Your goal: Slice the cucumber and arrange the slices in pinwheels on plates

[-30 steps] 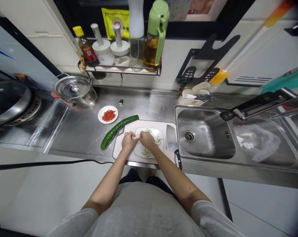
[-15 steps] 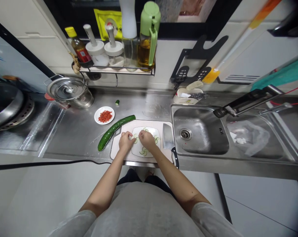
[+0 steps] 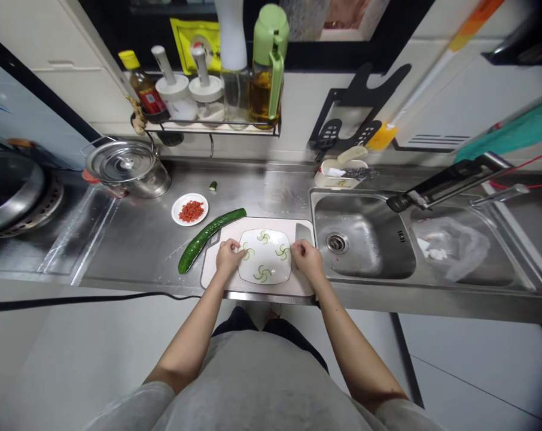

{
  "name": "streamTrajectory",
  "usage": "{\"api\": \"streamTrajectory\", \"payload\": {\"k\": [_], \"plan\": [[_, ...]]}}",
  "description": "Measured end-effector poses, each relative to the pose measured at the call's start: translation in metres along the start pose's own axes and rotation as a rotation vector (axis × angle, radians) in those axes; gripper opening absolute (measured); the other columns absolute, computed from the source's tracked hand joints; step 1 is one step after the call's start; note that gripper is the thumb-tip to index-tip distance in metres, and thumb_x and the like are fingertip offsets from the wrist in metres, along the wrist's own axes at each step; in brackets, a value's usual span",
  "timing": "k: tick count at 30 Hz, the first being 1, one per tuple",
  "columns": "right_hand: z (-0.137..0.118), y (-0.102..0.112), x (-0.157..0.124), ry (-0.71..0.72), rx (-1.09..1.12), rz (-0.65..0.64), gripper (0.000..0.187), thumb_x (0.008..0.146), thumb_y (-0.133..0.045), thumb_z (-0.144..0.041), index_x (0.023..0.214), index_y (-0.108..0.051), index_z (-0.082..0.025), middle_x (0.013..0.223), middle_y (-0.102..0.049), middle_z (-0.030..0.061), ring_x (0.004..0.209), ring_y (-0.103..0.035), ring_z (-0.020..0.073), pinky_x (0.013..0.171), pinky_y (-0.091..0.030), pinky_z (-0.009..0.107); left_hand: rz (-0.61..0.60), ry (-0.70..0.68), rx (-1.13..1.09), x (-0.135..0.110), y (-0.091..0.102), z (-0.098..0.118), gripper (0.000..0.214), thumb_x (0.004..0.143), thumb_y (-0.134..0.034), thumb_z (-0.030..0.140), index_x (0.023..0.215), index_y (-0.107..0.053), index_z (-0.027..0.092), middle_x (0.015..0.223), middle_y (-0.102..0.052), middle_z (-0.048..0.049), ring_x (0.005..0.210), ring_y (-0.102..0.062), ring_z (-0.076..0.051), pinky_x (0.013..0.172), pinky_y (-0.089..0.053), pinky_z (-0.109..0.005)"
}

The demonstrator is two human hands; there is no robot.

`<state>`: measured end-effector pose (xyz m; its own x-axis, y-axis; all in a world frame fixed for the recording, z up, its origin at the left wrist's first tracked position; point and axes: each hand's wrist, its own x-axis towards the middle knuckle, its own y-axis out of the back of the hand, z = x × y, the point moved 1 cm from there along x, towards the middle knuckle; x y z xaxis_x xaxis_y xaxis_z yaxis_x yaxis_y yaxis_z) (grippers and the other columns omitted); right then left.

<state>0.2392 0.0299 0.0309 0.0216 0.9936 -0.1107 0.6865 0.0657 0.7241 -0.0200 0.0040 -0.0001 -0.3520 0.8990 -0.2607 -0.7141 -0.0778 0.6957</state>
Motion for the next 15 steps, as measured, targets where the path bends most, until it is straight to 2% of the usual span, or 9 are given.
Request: {"api": "streamTrajectory", "payload": {"k": [3,7,12,15], "plan": [[0.002,0.001,-0.002,-0.038,-0.022,-0.006,0.022,0.082,-0.048,-0.038,0.08,-0.061,-0.02,0.059,-0.052,-0.0028,0.058,-0.048,0.0133,0.056,-0.03,0.023,0.043,-0.007,-0.002,-0.003,0.002,0.005,0.02,0.072,-0.068,0.033,0.085,-0.059,0.022,0.088,-0.054,0.0005,0.08,-0.054,-0.013,0.074,-0.042,-0.025],[-0.003,-0.005,-0.003,-0.104,-0.111,-0.052,0.019,0.081,-0.053,-0.038,0.079,-0.059,-0.021,0.066,-0.058,-0.0019,0.06,-0.048,0.0128,0.055,-0.027,0.023,0.086,-0.062,0.066,-0.011,0.001,0.024,0.018,0.078,-0.063,0.036,0.089,-0.06,0.023,0.096,-0.055,-0.0018,0.085,-0.054,-0.016,0.078,-0.042,-0.028],[-0.008,-0.017,-0.001,-0.198,-0.247,-0.13,0.021,0.082,-0.055,-0.042,0.08,-0.059,-0.021,0.072,-0.061,-0.0007,0.064,-0.051,0.0129,0.054,-0.023,0.024,0.022,-0.231,0.232,-0.022,-0.011,0.049,0.022,0.085,-0.056,0.033,0.105,-0.063,0.027,0.106,-0.054,-0.0059,0.102,-0.05,-0.022,0.088,-0.04,-0.033],[-0.006,-0.022,0.0,-0.218,-0.295,-0.147,0.022,0.083,-0.055,-0.043,0.081,-0.059,-0.022,0.072,-0.061,-0.0003,0.066,-0.052,0.0135,0.054,-0.023,0.024,-0.033,-0.359,0.345,-0.027,-0.021,0.056,0.032,0.087,-0.051,0.029,0.118,-0.061,0.03,0.113,-0.052,-0.0077,0.104,-0.047,-0.024,0.091,-0.038,-0.036]]}}
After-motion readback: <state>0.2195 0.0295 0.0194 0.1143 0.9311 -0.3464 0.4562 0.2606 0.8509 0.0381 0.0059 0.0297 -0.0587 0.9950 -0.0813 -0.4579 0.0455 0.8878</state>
